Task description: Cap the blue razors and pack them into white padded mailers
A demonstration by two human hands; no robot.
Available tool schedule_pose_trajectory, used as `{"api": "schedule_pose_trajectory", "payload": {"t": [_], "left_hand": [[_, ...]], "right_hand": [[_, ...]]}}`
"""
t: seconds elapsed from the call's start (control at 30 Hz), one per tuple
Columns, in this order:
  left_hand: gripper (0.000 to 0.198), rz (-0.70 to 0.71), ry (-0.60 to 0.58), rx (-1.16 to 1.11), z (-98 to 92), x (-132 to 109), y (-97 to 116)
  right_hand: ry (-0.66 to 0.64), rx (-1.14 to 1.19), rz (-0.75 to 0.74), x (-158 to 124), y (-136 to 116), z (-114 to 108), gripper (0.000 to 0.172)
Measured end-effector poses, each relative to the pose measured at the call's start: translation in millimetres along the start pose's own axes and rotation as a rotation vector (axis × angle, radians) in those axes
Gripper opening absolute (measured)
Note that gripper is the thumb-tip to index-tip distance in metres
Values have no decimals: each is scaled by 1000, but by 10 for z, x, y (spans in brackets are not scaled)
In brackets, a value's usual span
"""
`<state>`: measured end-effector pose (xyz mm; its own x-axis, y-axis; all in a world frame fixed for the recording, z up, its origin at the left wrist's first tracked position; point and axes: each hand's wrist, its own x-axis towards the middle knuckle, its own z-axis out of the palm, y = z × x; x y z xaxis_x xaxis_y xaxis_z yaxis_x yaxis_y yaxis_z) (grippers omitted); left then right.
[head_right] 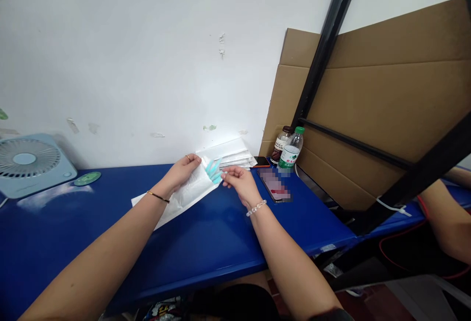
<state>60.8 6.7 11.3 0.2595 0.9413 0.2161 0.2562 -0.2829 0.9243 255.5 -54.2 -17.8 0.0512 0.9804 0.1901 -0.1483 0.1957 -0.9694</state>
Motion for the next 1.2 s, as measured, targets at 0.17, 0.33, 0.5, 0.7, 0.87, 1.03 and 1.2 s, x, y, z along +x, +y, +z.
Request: {"api": "schedule_pose_trajectory", "payload": {"t": [0.17, 0.33, 0.5, 0.7, 0.87, 1.03, 1.2], "left_hand": [[25, -2, 72, -234, 9, -10, 203], [22, 103, 184, -466, -1, -2, 376], [20, 293, 214, -492, -56, -4, 603], [20, 360, 210, -511, -55, -64, 749], [20, 364, 157, -541, 5, -125, 717], [18, 353, 176, -569, 29, -168, 697], [17, 341, 251, -549, 44, -184, 660]], "right_hand": [[34, -28, -143, 100, -331, 62, 32], [-66, -154, -260, 133, -754, 142, 34], [-12, -265, -473, 136, -1131, 178, 22], [-14, -469, -643, 58, -1335, 256, 18], [-79, -635, -710, 69, -1402, 411, 25], [-88, -615, -756, 86, -1487, 480, 14], [-17, -580, -718, 94, -1392, 426, 18]]}}
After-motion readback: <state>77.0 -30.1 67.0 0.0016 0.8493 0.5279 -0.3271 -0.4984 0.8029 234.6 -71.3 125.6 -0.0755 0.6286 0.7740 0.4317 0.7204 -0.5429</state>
